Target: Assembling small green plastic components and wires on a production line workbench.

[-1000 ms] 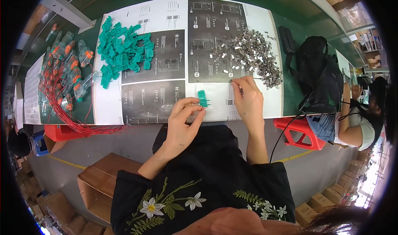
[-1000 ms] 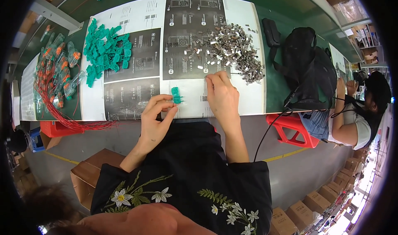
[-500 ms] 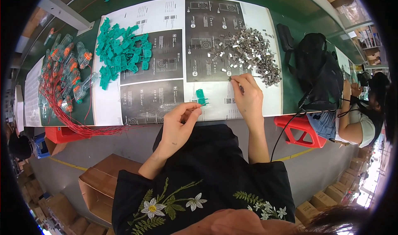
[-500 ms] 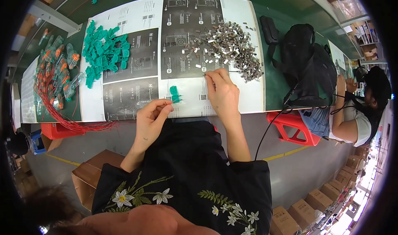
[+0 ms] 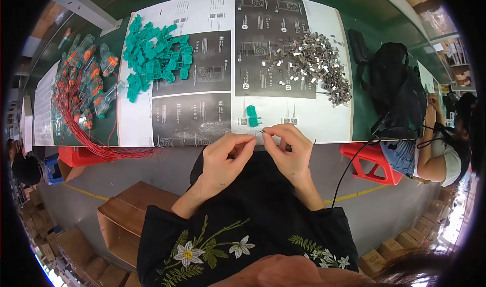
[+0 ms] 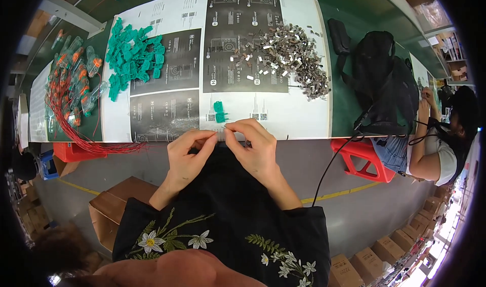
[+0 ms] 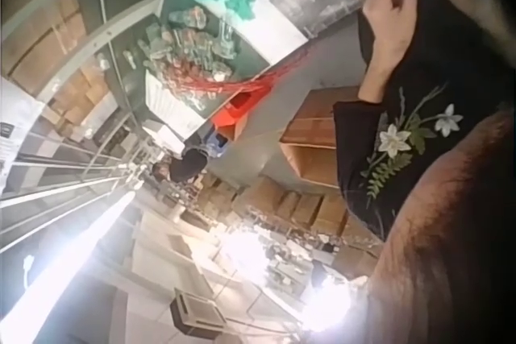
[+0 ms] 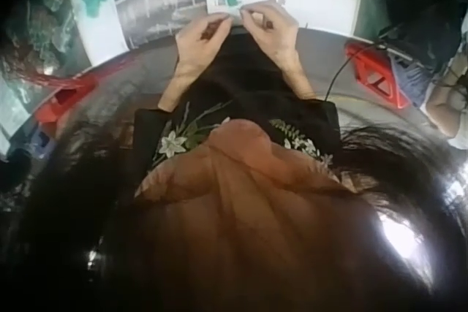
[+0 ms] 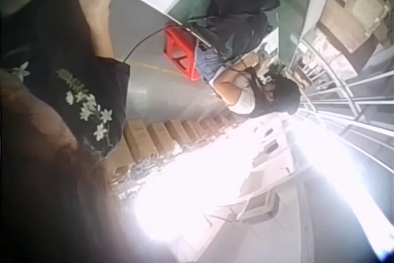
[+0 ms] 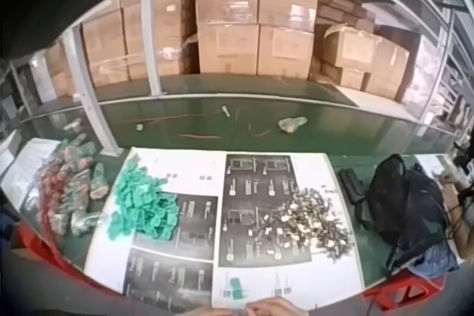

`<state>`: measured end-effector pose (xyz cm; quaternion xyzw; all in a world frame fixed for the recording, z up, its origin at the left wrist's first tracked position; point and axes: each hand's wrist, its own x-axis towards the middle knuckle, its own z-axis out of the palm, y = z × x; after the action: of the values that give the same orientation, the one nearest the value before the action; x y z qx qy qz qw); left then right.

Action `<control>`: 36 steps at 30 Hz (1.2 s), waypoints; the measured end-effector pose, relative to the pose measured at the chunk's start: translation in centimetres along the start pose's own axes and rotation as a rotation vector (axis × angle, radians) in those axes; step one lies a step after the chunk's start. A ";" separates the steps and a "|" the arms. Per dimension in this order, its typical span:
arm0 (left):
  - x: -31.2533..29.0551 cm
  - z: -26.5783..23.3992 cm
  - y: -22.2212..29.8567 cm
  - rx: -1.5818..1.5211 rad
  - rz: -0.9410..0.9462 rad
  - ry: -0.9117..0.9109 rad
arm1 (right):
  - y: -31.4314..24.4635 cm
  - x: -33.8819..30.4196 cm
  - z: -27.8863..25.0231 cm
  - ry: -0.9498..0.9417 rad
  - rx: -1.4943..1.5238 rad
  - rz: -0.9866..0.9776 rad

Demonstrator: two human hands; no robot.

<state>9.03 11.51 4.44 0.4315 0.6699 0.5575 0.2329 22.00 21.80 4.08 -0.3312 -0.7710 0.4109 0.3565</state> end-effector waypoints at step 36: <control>0.8 -0.1 -2.2 0.076 0.207 -0.193 | -0.3 1.1 -2.5 -0.358 -0.162 -0.266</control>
<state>7.89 12.09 2.48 0.5582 0.6170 0.5088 0.2211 23.45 23.55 5.67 -0.1760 -0.8892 0.3493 0.2375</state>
